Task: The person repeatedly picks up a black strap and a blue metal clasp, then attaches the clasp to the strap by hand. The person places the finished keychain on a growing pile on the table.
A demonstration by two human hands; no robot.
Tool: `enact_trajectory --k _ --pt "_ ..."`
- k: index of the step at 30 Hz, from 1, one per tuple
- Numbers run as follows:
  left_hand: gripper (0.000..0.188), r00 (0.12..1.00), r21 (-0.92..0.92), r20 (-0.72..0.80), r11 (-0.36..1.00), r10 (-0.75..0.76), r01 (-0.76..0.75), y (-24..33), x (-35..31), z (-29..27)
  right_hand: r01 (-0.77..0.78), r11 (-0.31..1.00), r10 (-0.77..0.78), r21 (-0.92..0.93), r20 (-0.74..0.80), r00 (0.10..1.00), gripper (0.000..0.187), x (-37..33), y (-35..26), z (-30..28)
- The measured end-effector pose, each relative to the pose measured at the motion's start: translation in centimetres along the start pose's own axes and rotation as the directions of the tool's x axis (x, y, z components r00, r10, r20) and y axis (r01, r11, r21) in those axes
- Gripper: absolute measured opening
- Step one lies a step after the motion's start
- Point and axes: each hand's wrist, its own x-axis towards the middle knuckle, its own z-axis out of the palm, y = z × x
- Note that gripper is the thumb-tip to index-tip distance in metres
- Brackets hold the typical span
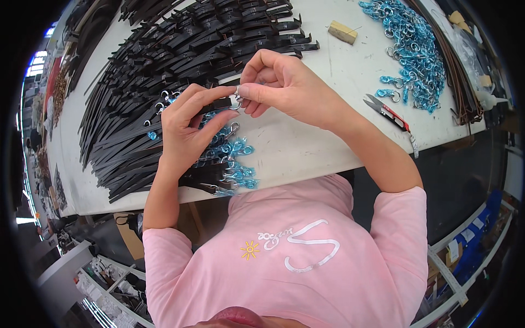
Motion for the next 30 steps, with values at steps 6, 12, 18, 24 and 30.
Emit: enact_trajectory --k 6,12,18,24,30 --pt "0.039 1.000 -0.072 -0.022 0.997 0.021 -0.023 -0.7 -0.2 0.3 -0.020 0.994 0.024 -0.106 0.035 0.999 0.025 0.0 -0.3 -0.1" --pt "0.043 0.994 0.040 0.039 0.993 0.105 -0.107 0.9 -1.1 0.1 -0.144 0.989 0.145 -0.019 0.238 0.960 0.036 0.1 0.8 0.3" --pt "0.030 0.914 0.187 -0.283 0.951 0.291 -0.245 8.6 -8.0 -5.8 -0.289 0.953 0.302 -0.094 0.197 0.933 0.029 0.4 1.8 0.6" --pt "0.034 0.900 0.320 -0.352 0.936 0.259 -0.144 13.9 -10.9 -6.0 -0.230 0.962 0.259 -0.150 0.223 0.940 0.021 1.1 2.2 0.3" --pt "0.045 0.785 0.234 -0.436 0.898 0.439 -0.372 10.9 -10.8 -6.0 -0.225 0.933 0.280 -0.282 0.172 0.945 0.020 0.9 2.2 -0.1"
